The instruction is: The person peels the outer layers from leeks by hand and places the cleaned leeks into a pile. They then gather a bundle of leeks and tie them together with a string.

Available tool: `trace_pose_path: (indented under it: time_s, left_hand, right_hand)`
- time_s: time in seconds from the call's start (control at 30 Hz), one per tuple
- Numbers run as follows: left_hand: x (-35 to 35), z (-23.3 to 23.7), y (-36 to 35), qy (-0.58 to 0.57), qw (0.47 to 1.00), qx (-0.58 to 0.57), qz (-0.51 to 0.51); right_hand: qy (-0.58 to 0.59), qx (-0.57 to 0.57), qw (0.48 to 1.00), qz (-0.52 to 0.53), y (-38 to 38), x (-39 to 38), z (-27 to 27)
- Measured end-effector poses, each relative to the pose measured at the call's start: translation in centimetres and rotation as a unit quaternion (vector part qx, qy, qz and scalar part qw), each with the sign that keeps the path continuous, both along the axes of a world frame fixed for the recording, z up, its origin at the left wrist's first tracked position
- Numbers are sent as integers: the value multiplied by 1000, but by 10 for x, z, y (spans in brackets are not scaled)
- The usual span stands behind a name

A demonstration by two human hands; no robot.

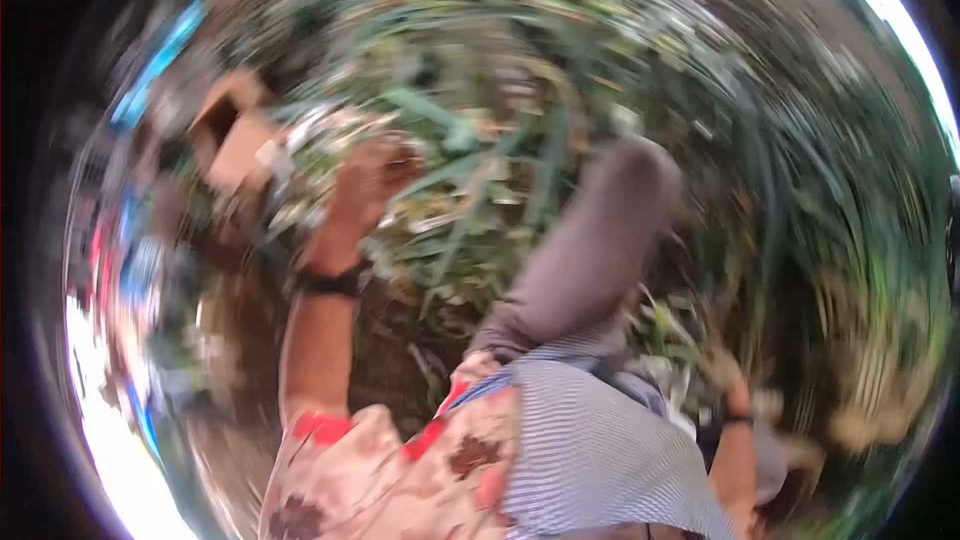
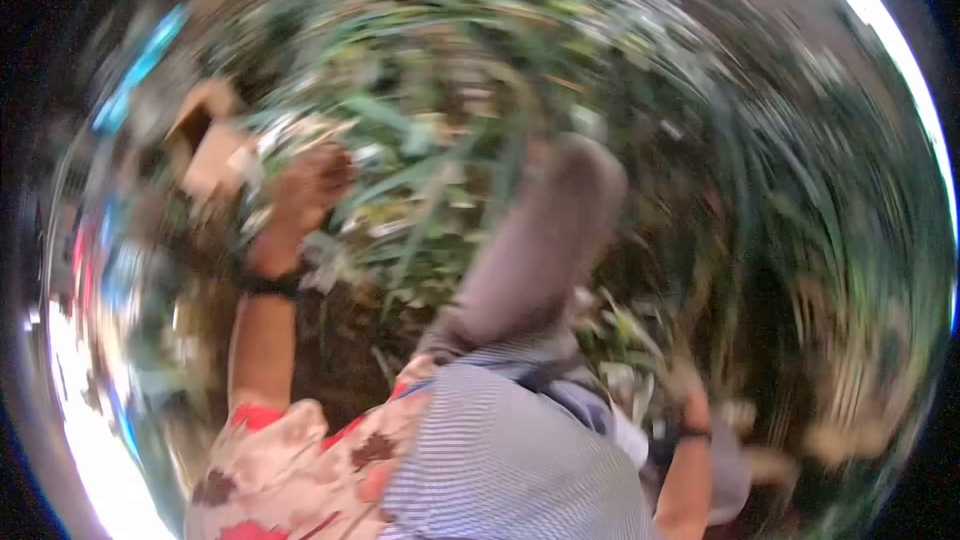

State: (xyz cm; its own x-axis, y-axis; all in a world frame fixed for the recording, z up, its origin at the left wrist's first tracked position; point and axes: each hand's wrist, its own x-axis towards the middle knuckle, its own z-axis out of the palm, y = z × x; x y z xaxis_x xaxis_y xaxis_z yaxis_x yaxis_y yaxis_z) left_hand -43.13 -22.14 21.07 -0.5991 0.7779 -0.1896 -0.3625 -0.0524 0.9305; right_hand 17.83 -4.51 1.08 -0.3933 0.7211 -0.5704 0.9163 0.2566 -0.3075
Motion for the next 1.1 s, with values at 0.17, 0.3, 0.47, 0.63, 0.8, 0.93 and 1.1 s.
trace_pose_path:
  time_s: [0.17, 0.3, 0.47, 0.63, 0.8, 0.93, 1.1]
  left_hand:
    - [118, 70, 128, -151, 943, 127, -268]
    - [218, 74, 203, -282, 851, 128, -425]
    - [314, 18, 275, -392, 836, 44, -382]
    - [353, -67, 292, -379, 859, -115, -325]
    - [351, -106, 299, -348, 872, -228, -259]
    - [352, -122, 304, -337, 871, -242, -264]
    - [354, -133, 301, -343, 862, -254, -273]
  right_hand:
    - [-45, -62, 991, -108, 4, -10, 39]
    - [-15, -60, 969, -237, 26, 6, 30]
    - [-6, -89, 930, -357, 57, 36, -30]
    - [-15, -56, 896, -440, 93, 33, -88]
    - [-34, -61, 876, -478, 145, 24, -100]
    - [-62, -94, 854, -507, 164, 19, -127]
    - [-9, -178, 887, -426, 163, 24, -141]
